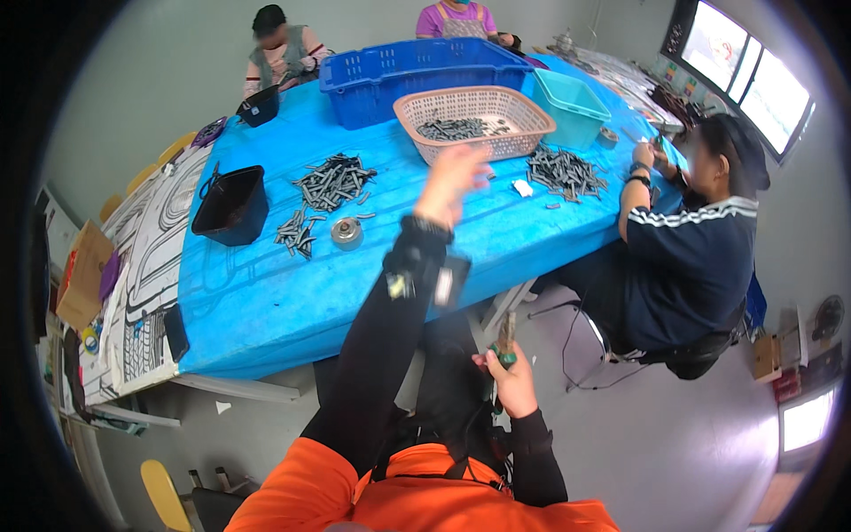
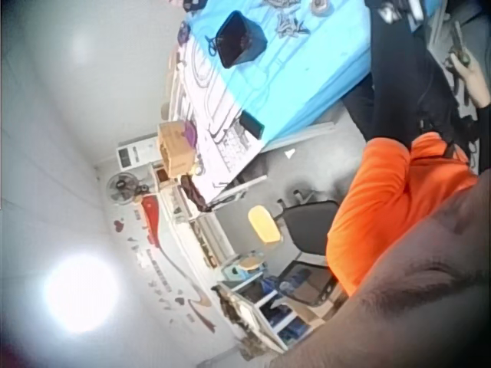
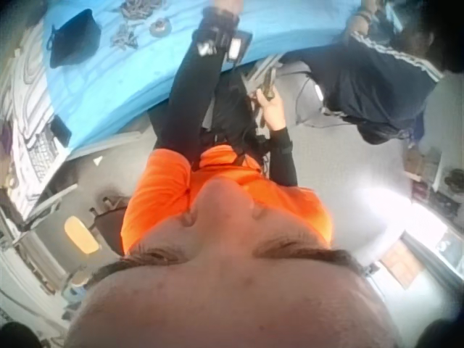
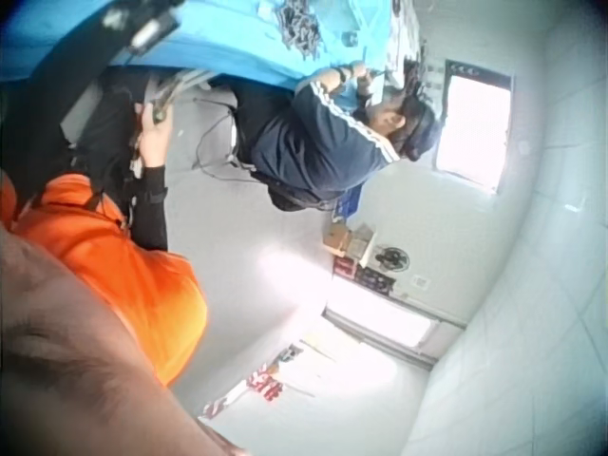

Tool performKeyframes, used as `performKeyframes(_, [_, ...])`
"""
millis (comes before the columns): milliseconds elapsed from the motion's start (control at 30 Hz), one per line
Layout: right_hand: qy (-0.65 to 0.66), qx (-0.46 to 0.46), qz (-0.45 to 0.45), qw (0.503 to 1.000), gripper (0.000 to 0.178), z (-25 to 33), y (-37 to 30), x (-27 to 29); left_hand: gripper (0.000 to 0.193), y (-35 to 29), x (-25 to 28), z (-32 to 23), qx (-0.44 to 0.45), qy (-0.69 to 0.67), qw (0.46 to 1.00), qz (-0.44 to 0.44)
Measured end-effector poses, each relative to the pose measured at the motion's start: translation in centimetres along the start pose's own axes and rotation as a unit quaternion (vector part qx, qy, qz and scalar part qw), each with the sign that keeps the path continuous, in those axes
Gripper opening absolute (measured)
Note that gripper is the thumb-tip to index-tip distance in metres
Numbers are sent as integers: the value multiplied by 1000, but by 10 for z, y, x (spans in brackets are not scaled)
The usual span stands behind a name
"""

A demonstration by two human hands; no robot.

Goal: The recorder uses pliers to assemble or crimp small metallic components from a pile on the table.

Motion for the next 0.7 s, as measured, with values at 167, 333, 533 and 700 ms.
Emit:
performKeyframes(167, [-30, 5, -61, 998, 18, -9, 4, 39, 41, -147, -1, 19, -58, 191, 934, 295])
performKeyframes(333, [-11, -33, -37, 999, 15, -9, 7, 38, 32, -165, 158, -34, 25, 418, 908, 12])
performKeyframes(533, [-21, -34, 9, 999, 14, -14, 15, 1, 45, -99, 275, -97, -69, 670, 737, -58])
performKeyframes(700, [-30, -48, 30, 998, 14, -19, 10, -14, 43, -72, 280, -68, -18, 682, 731, 37])
Point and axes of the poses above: each hand's wrist, its own y-axis towards the middle knuckle, its own x-axis out of the back of the hand, z = x × y, the point moved 7 cm from there along y, towards the middle knuckle, and after that the axes turned 10 degrees about -x, right-handed, at the moved point
